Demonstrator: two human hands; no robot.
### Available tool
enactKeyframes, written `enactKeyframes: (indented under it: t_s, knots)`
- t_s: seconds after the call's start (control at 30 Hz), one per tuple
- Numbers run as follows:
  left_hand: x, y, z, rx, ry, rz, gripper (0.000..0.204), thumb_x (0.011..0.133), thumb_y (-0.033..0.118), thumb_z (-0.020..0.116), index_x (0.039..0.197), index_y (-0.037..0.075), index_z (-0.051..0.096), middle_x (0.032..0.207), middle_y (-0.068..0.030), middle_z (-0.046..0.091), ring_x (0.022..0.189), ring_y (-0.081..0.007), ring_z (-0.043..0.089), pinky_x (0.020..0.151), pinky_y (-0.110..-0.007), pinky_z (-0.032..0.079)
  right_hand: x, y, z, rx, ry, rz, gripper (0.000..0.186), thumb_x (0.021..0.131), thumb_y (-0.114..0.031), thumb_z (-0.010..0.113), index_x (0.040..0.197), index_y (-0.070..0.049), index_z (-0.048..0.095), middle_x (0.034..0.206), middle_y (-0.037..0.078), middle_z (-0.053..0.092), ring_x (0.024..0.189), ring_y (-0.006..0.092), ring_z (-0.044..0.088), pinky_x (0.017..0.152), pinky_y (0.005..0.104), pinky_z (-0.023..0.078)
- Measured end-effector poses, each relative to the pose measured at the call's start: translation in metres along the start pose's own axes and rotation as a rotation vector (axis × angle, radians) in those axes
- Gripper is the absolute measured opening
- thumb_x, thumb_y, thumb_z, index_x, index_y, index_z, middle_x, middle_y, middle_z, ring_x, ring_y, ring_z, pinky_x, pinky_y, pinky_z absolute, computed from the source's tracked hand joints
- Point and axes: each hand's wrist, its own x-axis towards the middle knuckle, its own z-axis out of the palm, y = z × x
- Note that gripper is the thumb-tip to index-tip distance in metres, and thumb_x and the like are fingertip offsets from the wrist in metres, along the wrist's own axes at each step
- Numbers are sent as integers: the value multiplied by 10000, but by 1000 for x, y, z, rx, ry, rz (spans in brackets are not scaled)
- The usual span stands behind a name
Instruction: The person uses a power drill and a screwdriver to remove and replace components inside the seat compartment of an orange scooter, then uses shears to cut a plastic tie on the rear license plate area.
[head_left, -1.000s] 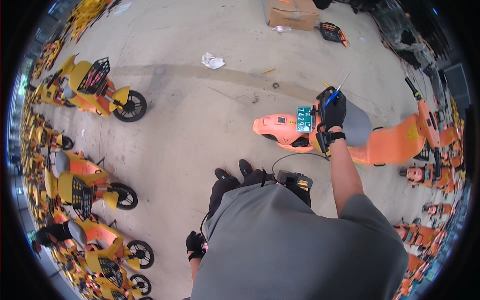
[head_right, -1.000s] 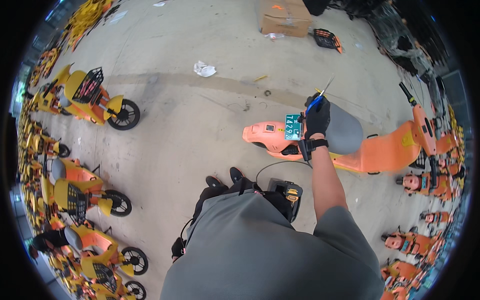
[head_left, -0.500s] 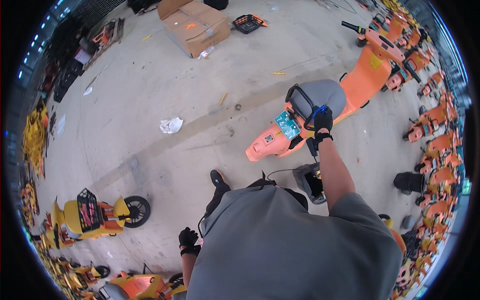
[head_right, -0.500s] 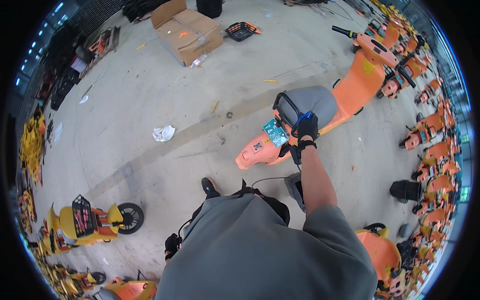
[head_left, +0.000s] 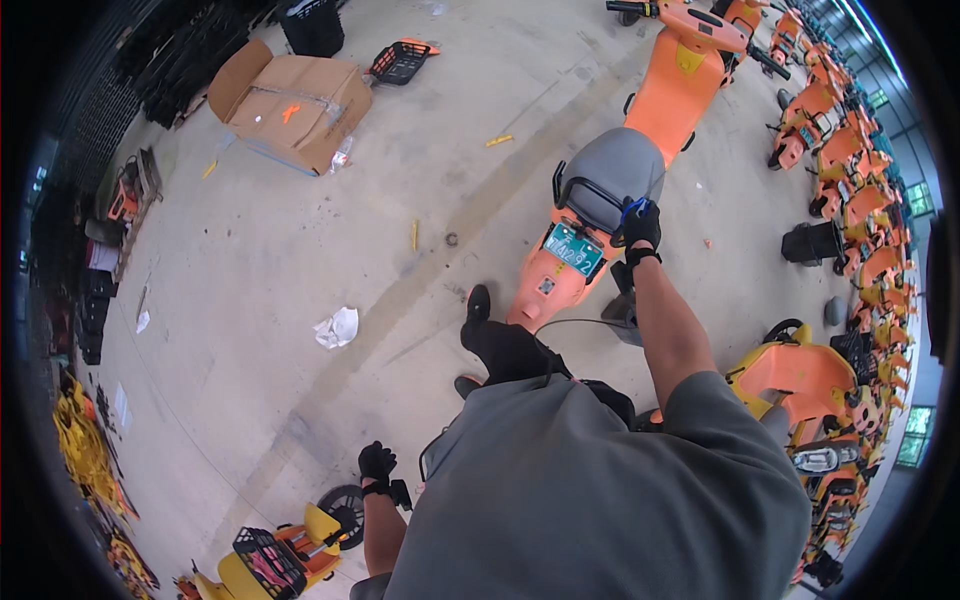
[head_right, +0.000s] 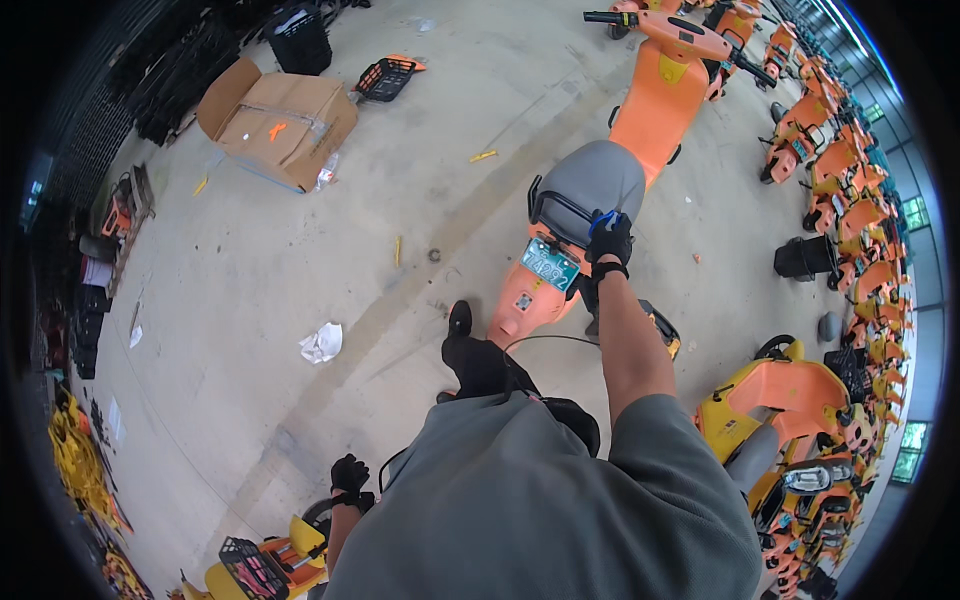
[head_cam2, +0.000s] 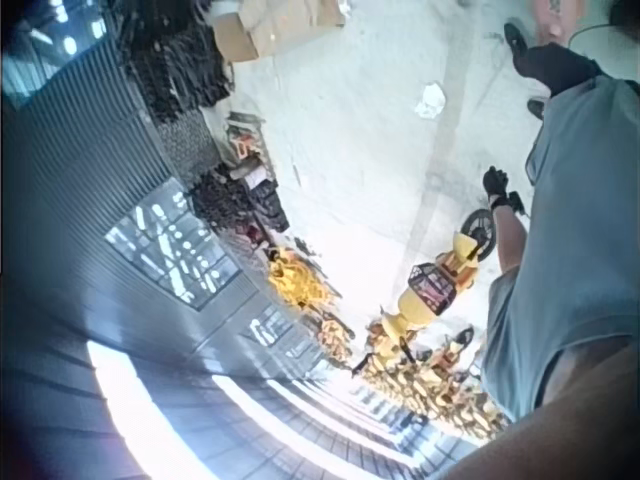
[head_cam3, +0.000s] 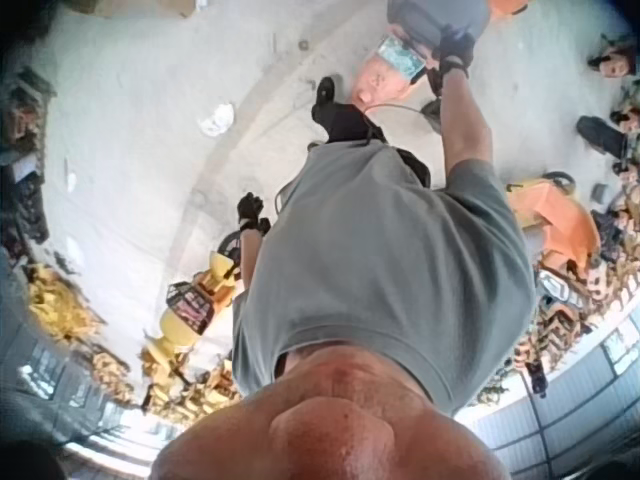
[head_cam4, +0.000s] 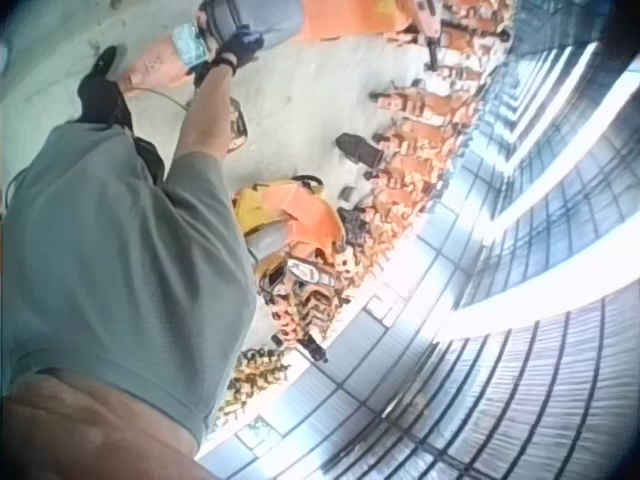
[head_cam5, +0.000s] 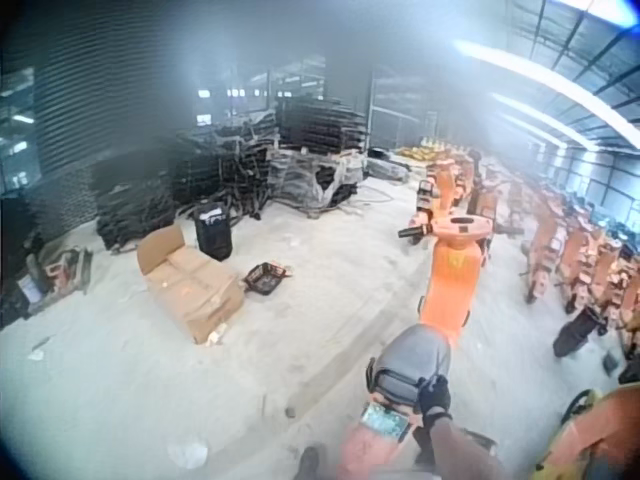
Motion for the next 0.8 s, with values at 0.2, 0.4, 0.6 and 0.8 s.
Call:
enactKeyframes:
  t_s: [0.2,0.4,0.6,0.8]
  knots:
    - [59,115,48,883,-222,777,99,731,217,617,735,129,572,707,-68,564,602,-248,578,519,-367,474,22,19,54,-195,105,-68,584,763,-495,590,1186,-104,496,1103,175,575,1023,349,544,871,444,422]
    - [62,271,128,1736,-400,1332,188,625,209,654,761,107,574,614,-25,529,609,-212,570,526,-342,466,18,19,60,-170,170,-20,456,770,-488,589,1032,-116,581,941,138,625,883,348,580,778,450,446]
    - [112,403,237,1517,-737,1066,100,831,187,529,849,89,540,812,-100,610,660,-214,604,563,-347,483,18,10,54,133,159,103,380,768,-429,620,938,-91,591,852,144,648,823,329,620,724,408,475]
    - [16,478,413,866,-531,342,229,845,235,529,1014,80,522,856,-126,608,670,-235,609,588,-343,496,28,5,64,185,348,408,324,789,-390,624,923,-102,559,785,142,631,763,347,616,680,416,473]
